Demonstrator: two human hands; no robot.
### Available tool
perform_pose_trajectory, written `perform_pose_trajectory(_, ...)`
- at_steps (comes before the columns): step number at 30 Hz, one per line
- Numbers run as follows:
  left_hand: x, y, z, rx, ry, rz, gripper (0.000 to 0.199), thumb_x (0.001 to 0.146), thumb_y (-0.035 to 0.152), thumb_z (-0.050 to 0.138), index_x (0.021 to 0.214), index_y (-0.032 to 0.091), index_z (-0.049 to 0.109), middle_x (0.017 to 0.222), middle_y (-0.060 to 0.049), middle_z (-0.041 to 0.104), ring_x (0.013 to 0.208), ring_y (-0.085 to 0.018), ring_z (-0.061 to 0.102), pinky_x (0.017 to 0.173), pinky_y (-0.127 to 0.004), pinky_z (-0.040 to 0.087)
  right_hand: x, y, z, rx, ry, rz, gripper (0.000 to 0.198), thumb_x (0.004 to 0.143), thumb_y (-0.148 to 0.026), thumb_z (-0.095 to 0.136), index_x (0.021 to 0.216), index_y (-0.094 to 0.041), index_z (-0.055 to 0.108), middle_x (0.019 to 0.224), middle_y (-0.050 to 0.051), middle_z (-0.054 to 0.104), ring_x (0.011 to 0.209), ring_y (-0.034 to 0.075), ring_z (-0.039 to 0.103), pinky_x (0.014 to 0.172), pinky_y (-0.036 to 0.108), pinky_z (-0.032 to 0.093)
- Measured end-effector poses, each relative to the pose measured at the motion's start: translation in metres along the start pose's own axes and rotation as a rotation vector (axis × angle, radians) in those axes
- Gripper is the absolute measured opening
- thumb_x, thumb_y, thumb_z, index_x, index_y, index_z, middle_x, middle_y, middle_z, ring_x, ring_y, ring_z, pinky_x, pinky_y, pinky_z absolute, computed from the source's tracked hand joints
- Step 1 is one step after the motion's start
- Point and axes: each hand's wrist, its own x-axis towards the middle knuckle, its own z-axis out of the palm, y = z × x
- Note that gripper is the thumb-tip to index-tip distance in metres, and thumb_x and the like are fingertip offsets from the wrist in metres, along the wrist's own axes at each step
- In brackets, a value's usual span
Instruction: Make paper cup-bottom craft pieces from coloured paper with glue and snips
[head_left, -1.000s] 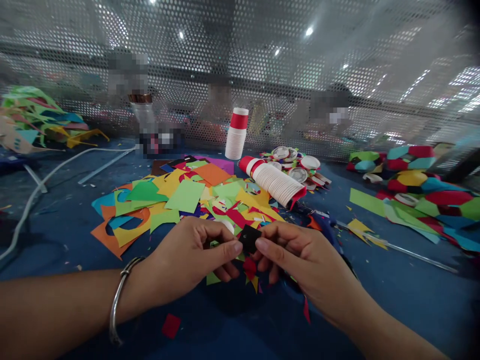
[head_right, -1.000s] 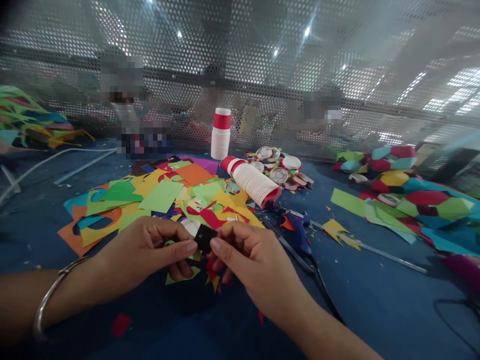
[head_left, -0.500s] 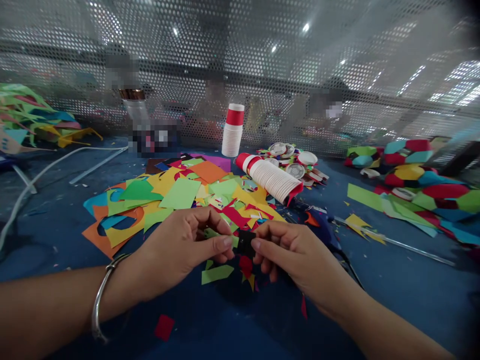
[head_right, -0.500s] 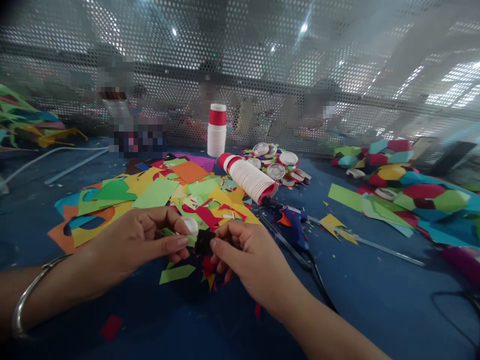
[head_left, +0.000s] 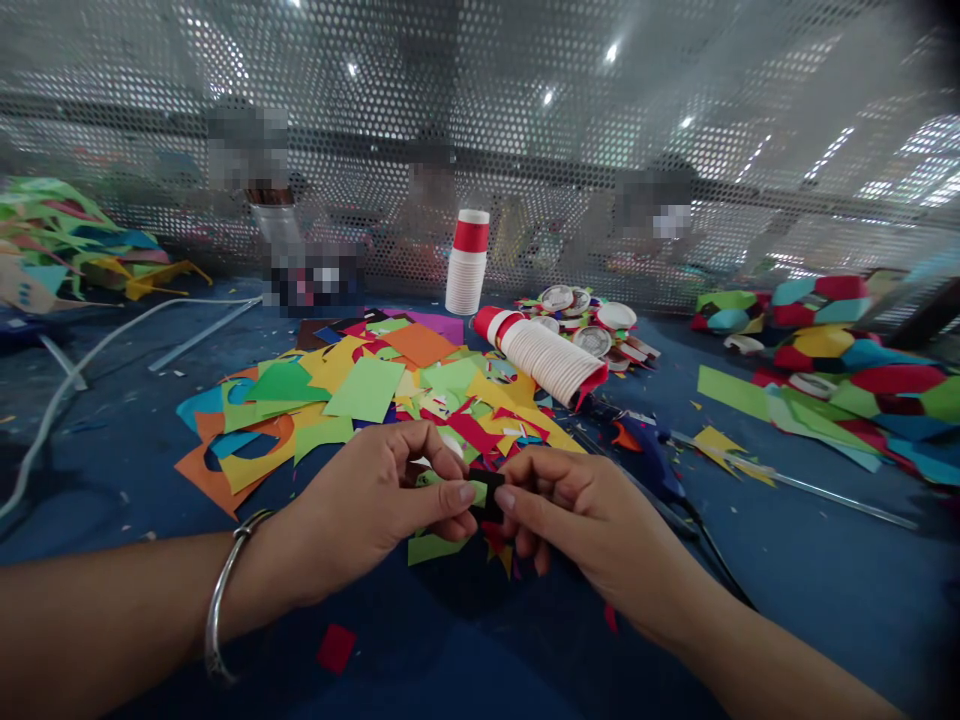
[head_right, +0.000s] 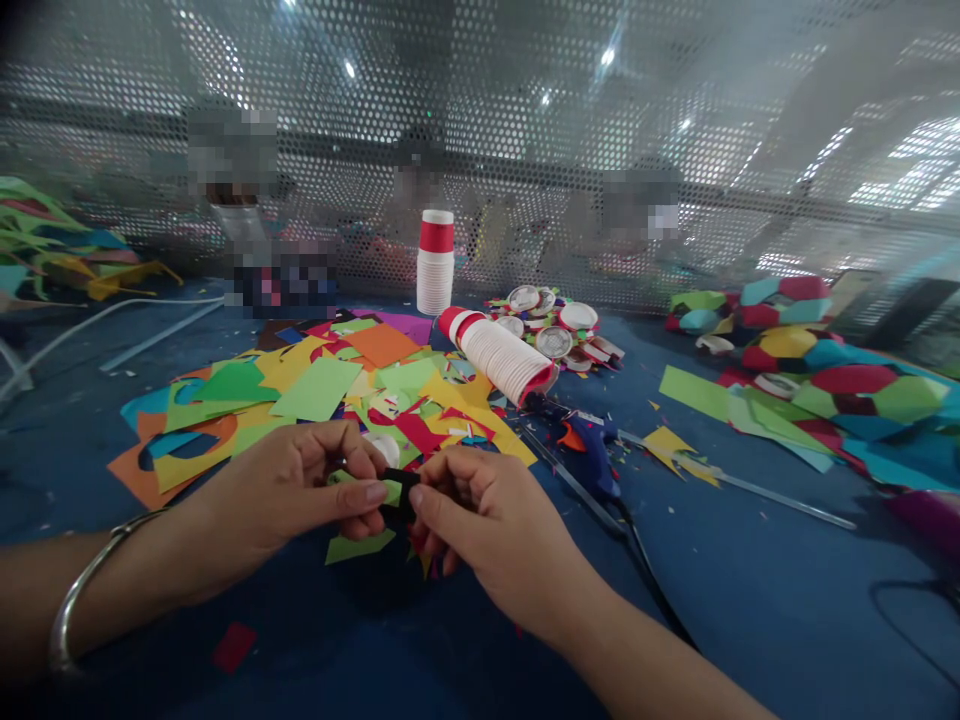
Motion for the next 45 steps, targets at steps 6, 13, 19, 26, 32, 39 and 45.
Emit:
perform_pose_trajectory(6,-0.0007,0.0020,0.0019,0.053,0.020,0.002,0.029,0.076,0.034,0.082,0.080,0.018,0.058,0.068,0.001,0.072,0.064,-0.012,0.069,0.063,-0.022,0.054,0.0008,-0.0007,0.0004,-0.019,0.010,-0.004,0.013,0.088,-0.026,0.070,0.079,-0.019,0.065,0.062,-0.004,0.065,0.051,0.008,0.059,0.048,0.017,0.047)
perform_pose_trajectory(13,0.0002,0.0014,0.0012,0.066,0.042,0.025,0.026,0.077,0.031,0.081,0.081,0.017,0.059,0.066,0.003,0.070,0.063,-0.009,0.068,0.062,-0.020,0.052,0.0004,0.0000,0.0007,-0.011,-0.002,-0.029,0.014,0.092,-0.028,0.066,0.081,-0.019,0.064,0.063,-0.004,0.065,0.053,0.008,0.059,0.049,0.017,0.047)
perform_pose_trajectory(19,0.0006,0.0014,0.0032,0.082,0.060,0.040,0.026,0.078,0.030,0.080,0.081,0.016,0.058,0.066,0.004,0.068,0.062,-0.008,0.067,0.061,-0.019,0.052,0.0004,0.0010,0.0021,-0.004,-0.011,-0.031,0.016,0.091,-0.029,0.070,0.081,-0.019,0.062,0.061,-0.006,0.060,0.052,0.007,0.057,0.051,0.017,0.047)
perform_pose_trajectory(26,-0.0001,-0.0026,0.0035,0.068,0.033,0.072,0.031,0.076,0.032,0.084,0.080,0.017,0.057,0.070,0.004,0.066,0.065,-0.011,0.069,0.062,-0.021,0.055,0.0006,0.0038,0.0034,-0.022,-0.025,-0.059,0.022,0.093,-0.037,0.070,0.083,-0.019,0.063,0.068,-0.005,0.057,0.056,0.008,0.055,0.052,0.018,0.047)
perform_pose_trajectory(32,-0.0001,-0.0035,0.0055,0.007,-0.030,0.093,0.039,0.076,0.034,0.085,0.094,0.018,0.055,0.077,0.005,0.064,0.064,-0.011,0.067,0.060,-0.023,0.057,0.0011,0.0075,0.0027,-0.094,0.012,-0.106,0.023,0.093,-0.035,0.066,0.078,-0.020,0.058,0.065,-0.006,0.050,0.053,0.007,0.047,0.048,0.019,0.042)
perform_pose_trajectory(39,-0.0006,-0.0001,0.0048,0.043,-0.030,0.050,0.031,0.077,0.030,0.083,0.093,0.017,0.060,0.073,0.005,0.064,0.057,-0.008,0.062,0.052,-0.018,0.054,0.0008,0.0068,0.0035,-0.116,0.027,-0.107,0.021,0.092,-0.033,0.064,0.077,-0.020,0.058,0.064,-0.006,0.049,0.053,0.008,0.044,0.047,0.021,0.040)
perform_pose_trajectory(45,-0.0011,0.0001,0.0033,0.129,-0.026,0.062,0.023,0.081,0.031,0.078,0.092,0.017,0.063,0.075,0.006,0.061,0.056,-0.006,0.053,0.048,-0.016,0.049,0.0001,0.0074,0.0046,-0.144,0.010,-0.112,0.020,0.095,-0.034,0.063,0.081,-0.020,0.060,0.066,-0.005,0.052,0.056,0.008,0.047,0.049,0.021,0.040)
